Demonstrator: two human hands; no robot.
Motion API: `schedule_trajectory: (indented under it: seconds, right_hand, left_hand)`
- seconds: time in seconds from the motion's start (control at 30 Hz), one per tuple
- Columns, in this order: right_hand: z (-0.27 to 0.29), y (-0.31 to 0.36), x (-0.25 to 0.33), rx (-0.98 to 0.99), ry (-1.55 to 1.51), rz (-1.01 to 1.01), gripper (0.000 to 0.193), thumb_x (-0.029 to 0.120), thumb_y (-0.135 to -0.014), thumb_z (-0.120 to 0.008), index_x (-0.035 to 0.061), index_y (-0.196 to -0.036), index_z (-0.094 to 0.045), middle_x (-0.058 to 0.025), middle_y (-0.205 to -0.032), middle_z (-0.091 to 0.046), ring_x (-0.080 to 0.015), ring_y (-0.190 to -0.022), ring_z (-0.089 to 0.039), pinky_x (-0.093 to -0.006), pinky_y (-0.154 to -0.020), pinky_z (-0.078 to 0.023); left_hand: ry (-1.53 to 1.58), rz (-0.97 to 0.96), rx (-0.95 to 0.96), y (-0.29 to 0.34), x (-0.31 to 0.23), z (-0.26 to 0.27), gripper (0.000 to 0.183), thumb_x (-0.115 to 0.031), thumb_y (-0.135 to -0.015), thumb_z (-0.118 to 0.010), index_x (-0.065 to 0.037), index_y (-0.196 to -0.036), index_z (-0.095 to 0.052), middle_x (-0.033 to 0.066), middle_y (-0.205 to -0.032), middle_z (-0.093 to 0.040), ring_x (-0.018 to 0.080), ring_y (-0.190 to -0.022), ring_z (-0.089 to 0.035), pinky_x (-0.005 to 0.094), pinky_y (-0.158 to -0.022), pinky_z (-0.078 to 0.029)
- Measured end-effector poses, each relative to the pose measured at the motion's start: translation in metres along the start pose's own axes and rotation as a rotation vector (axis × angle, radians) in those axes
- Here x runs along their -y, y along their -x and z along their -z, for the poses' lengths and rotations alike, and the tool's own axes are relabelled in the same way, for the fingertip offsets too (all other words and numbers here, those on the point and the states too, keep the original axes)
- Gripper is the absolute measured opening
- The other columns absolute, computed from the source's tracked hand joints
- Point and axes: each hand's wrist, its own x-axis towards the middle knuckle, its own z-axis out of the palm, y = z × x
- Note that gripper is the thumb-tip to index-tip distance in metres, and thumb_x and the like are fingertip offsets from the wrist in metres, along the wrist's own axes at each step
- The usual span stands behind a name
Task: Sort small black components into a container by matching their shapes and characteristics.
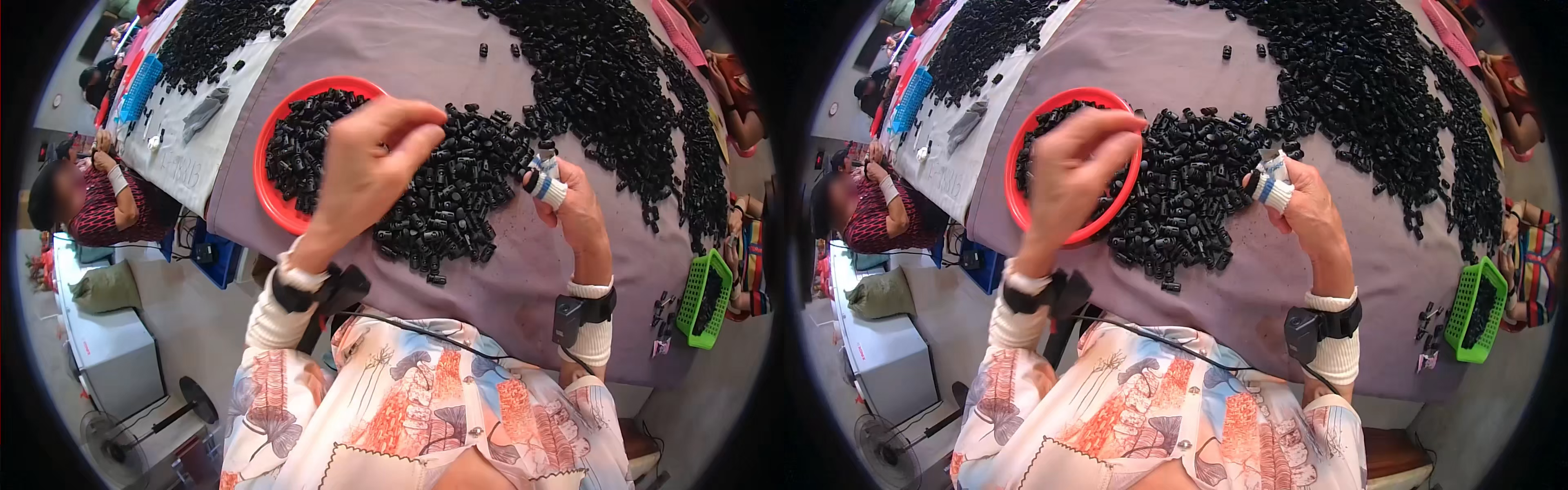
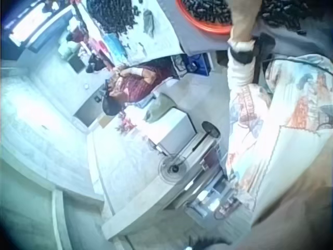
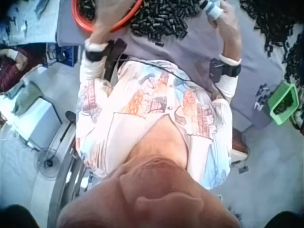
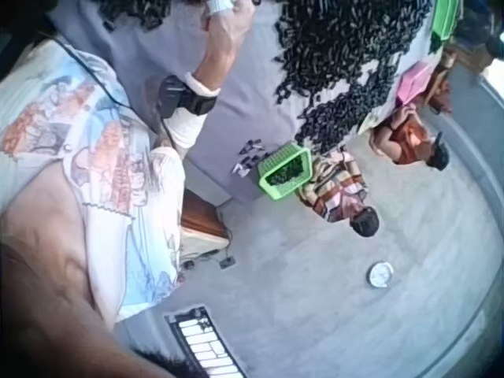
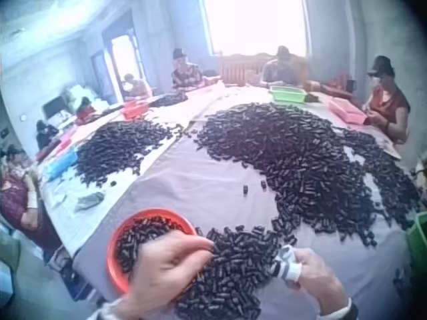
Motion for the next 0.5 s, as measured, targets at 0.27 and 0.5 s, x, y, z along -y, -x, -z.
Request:
schedule_trajectory:
  seconds: [0.27, 0.5]
  right_hand:
    - [-0.008, -0.007, 0.006, -0.004, 0.066, -0.003, 0.026, 0.024, -0.079, -0.067, 0.0098, -0.066, -0.050, 0.0038, -0.048, -0.042, -0.0044, -0.038, -0.034, -0.0203, -0.036, -0.025]
    - [-0.012, -0.013, 0.003, 0.045, 0.028, -0.010, 0.019, 0.024, -0.079, -0.067, 0.0085, -0.073, -0.058, 0.0035, -0.048, -0.043, -0.0047, -0.039, -0.036, -0.0207, -0.037, -0.025]
  left_hand:
    - [-0.496, -0.139, 0.188, 0.011, 0.071, -0.071, 0.024, -0.015, -0.070, -0.071, -0.004, -0.089, -0.061, 0.0114, -0.081, -0.054, 0.0296, -0.082, -0.055, 0.0391, -0.071, -0.045]
    - [-0.471, -0.196, 0.143, 0.011, 0.074, -0.074, 0.017, -0.011, -0.071, -0.069, -0.003, -0.085, -0.062, 0.0101, -0.081, -0.057, 0.0243, -0.077, -0.057, 0.0339, -0.070, -0.046]
